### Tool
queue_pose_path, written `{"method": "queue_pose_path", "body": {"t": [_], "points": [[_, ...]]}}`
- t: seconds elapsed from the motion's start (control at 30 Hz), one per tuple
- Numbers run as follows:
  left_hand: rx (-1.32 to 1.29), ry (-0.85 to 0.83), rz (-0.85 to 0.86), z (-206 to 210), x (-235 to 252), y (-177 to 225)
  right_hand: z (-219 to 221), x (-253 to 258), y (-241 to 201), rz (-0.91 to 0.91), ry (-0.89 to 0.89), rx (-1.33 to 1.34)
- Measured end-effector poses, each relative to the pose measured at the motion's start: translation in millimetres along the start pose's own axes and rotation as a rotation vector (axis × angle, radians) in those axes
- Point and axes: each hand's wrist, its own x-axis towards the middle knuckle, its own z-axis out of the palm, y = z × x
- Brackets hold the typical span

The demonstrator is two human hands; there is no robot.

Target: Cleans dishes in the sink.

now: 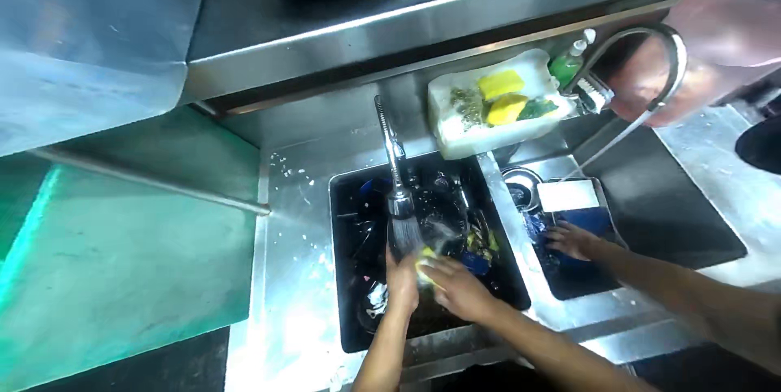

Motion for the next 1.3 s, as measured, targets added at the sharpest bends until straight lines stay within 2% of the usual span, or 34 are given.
{"method": "queue_pose_path", "body": {"t": [0.1,0.17,0.23,0.43,0.5,0.57,0.6,0.67,0.73,0.77,0.83,0.97,1.03,1.1,1.17,1.23,1.3], "points": [[0.073,-0.016,0.065,-12,-10,-13,-20,4,40,0.038,-0.114,-0.338],[0.058,0.004,0.071,-12,-15,-19,-30,12,46,0.109,-0.173,-0.45],[0.047,0.021,0.078,-12,-16,-20,-18,13,32,0.157,-0.186,-0.386],[0.095,0.072,0.114,-5,-18,-12,3,12,-43,0.109,-0.11,0.27],[0.123,0.076,0.11,-10,-24,-8,10,5,-34,0.055,-0.082,0.235],[0.151,0.02,0.107,-24,-28,-2,12,-4,-3,-0.009,-0.102,-0.026],[0.207,-0.016,0.075,-31,-31,4,8,-8,13,-0.019,-0.126,-0.163],[0.303,-0.088,-0.097,-41,-35,20,-5,-9,36,-0.001,-0.191,-0.322],[0.266,-0.134,-0.28,-48,-34,33,-7,-11,40,-0.001,-0.231,-0.349],[0.244,-0.106,-0.309,-48,-33,37,-5,-12,36,-0.01,-0.221,-0.331],[0.193,-0.023,-0.243,-42,-36,30,3,-13,22,-0.034,-0.133,-0.231],[0.349,0.074,0.225,-11,-58,-27,29,-21,-30,0.064,0.069,0.166],[0.448,0.107,0.296,-8,-59,-33,38,-27,-36,0.084,0.082,0.223],[0.507,0.084,0.239,-14,-60,-25,40,-30,-19,0.008,0.016,0.125],[0.528,0.037,0.139,-22,-62,-4,32,-29,8,-0.045,-0.094,-0.081],[0.525,-0.023,0.02,-27,-63,19,10,-25,31,-0.01,-0.205,-0.247],[0.387,-0.05,-0.102,-28,-60,35,-9,-18,38,0.004,-0.236,-0.315]]}}
